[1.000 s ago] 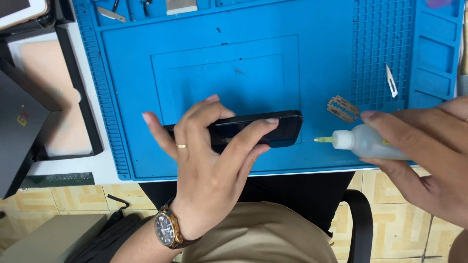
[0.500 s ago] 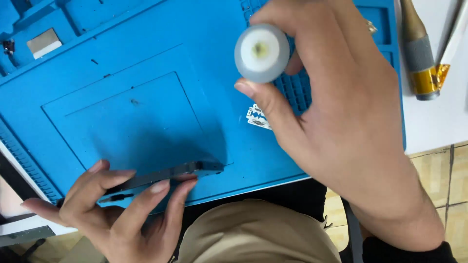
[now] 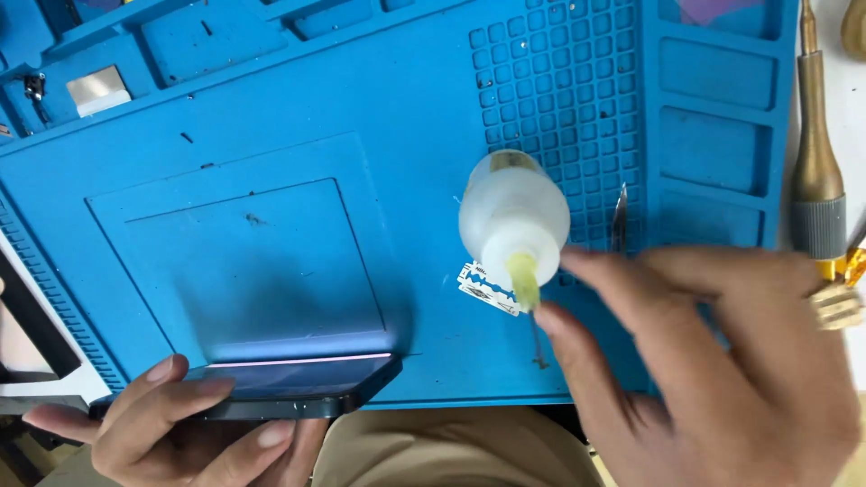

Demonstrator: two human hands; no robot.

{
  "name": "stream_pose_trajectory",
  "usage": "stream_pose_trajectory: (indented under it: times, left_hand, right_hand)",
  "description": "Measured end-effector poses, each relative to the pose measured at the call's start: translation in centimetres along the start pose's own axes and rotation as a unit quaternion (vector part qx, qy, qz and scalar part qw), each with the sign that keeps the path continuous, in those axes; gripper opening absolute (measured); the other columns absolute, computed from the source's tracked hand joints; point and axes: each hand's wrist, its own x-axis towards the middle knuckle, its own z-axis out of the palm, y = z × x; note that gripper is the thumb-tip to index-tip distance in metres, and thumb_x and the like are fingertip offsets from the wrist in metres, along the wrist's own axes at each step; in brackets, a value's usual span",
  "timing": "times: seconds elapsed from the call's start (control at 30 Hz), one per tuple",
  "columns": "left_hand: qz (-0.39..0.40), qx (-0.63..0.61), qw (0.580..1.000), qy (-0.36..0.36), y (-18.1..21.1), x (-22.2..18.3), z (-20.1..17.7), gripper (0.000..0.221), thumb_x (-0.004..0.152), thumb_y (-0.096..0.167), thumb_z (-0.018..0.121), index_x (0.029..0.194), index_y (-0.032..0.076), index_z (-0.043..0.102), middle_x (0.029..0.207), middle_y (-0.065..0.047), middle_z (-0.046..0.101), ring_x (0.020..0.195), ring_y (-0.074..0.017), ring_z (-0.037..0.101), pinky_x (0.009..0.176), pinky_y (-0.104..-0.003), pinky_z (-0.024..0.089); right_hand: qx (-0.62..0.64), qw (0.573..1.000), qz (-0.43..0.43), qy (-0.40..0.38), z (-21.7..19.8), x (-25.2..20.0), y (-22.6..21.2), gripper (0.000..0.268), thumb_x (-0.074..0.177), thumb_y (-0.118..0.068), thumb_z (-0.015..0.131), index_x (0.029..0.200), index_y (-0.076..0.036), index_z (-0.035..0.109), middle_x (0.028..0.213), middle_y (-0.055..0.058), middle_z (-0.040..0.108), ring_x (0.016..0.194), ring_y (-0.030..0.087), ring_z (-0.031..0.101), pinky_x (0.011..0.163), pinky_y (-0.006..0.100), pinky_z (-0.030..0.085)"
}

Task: Opening the casing of an iPhone using a razor blade and adhesive remover.

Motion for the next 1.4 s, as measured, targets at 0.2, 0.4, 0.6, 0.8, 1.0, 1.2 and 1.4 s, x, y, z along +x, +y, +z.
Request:
stream_pose_trajectory:
  times: [0.2, 0.4, 0.6, 0.8, 1.0, 1.2, 1.4]
  left_hand:
    - [0.073, 0.006, 0.997, -0.018, 0.7, 1.3, 0.2, 0.033, 0.088, 0.04, 0.094, 0.098, 0.045, 0.063, 0.114, -0.009, 0.052, 0.118, -0.0347, 0.062, 0.132, -0.067, -0.007]
    - [0.059, -0.042, 0.996, -0.059, 2.0, 3.1, 0.2, 0.021, 0.094, 0.037, 0.09, 0.105, 0.037, 0.072, 0.117, -0.007, 0.058, 0.123, -0.0382, 0.067, 0.126, -0.065, -0.011]
    - [0.079, -0.065, 0.992, -0.068, 1.9, 4.0, 0.2, 0.017, 0.104, 0.032, 0.082, 0.118, 0.038, 0.076, 0.121, -0.008, 0.058, 0.129, -0.04, 0.065, 0.118, -0.066, -0.013]
    - [0.064, -0.084, 0.986, -0.127, 2.3, 5.6, -1.1, 0.023, 0.109, 0.036, 0.061, 0.131, 0.036, 0.068, 0.126, -0.01, 0.055, 0.129, -0.0352, 0.058, 0.115, -0.076, -0.005]
    - [0.051, -0.099, 0.979, -0.171, 2.3, 6.9, -1.7, 0.04, 0.099, 0.026, 0.079, 0.134, 0.034, 0.062, 0.126, -0.01, 0.052, 0.125, -0.0344, 0.055, 0.116, -0.084, -0.002]
    - [0.059, -0.121, 0.976, -0.173, 1.8, 7.2, -1.5, 0.042, 0.098, 0.025, 0.079, 0.135, 0.032, 0.062, 0.126, -0.011, 0.051, 0.124, -0.0347, 0.055, 0.12, -0.082, 0.002]
    - [0.061, -0.122, 0.975, -0.174, 1.5, 7.3, -1.3, 0.045, 0.096, 0.024, 0.081, 0.136, 0.032, 0.061, 0.126, -0.011, 0.052, 0.122, -0.0344, 0.055, 0.121, -0.08, 0.006]
  right_hand:
    - [-0.064, 0.997, -0.049, 0.006, 1.6, -0.8, -0.6, 0.033, 0.099, -0.037, 0.088, 0.11, -0.009, 0.075, 0.112, 0.012, 0.066, 0.088, 0.034, 0.062, 0.079, 0.05, 0.046]
    - [-0.057, 0.996, -0.061, -0.009, 1.6, -1.0, -2.4, 0.023, 0.104, -0.025, 0.084, 0.116, -0.008, 0.075, 0.118, 0.013, 0.066, 0.102, 0.036, 0.066, 0.088, 0.053, 0.046]
    - [-0.021, 0.999, -0.03, 0.017, 2.3, -2.3, -4.7, 0.022, 0.109, -0.009, 0.085, 0.122, 0.0, 0.07, 0.101, 0.011, 0.071, 0.084, 0.026, 0.064, 0.082, 0.041, 0.051]
    - [0.16, 0.978, -0.015, 0.134, 4.7, -2.8, -8.5, 0.011, 0.106, 0.009, 0.078, 0.105, 0.017, 0.072, 0.097, 0.029, 0.072, 0.085, 0.032, 0.07, 0.072, 0.036, 0.057]
    - [0.127, 0.975, 0.01, 0.18, 6.7, -3.0, -9.9, 0.016, 0.107, 0.004, 0.079, 0.095, 0.013, 0.073, 0.085, 0.022, 0.072, 0.072, 0.025, 0.068, 0.064, 0.032, 0.053]
    - [0.103, 0.977, 0.027, 0.186, 7.3, -2.9, -10.0, 0.017, 0.109, 0.003, 0.079, 0.094, 0.01, 0.073, 0.084, 0.02, 0.072, 0.07, 0.023, 0.068, 0.06, 0.03, 0.051]
    - [0.087, 0.979, 0.023, 0.185, 7.5, -3.0, -10.0, 0.019, 0.109, 0.004, 0.08, 0.094, 0.012, 0.073, 0.084, 0.022, 0.071, 0.07, 0.024, 0.068, 0.061, 0.031, 0.05]
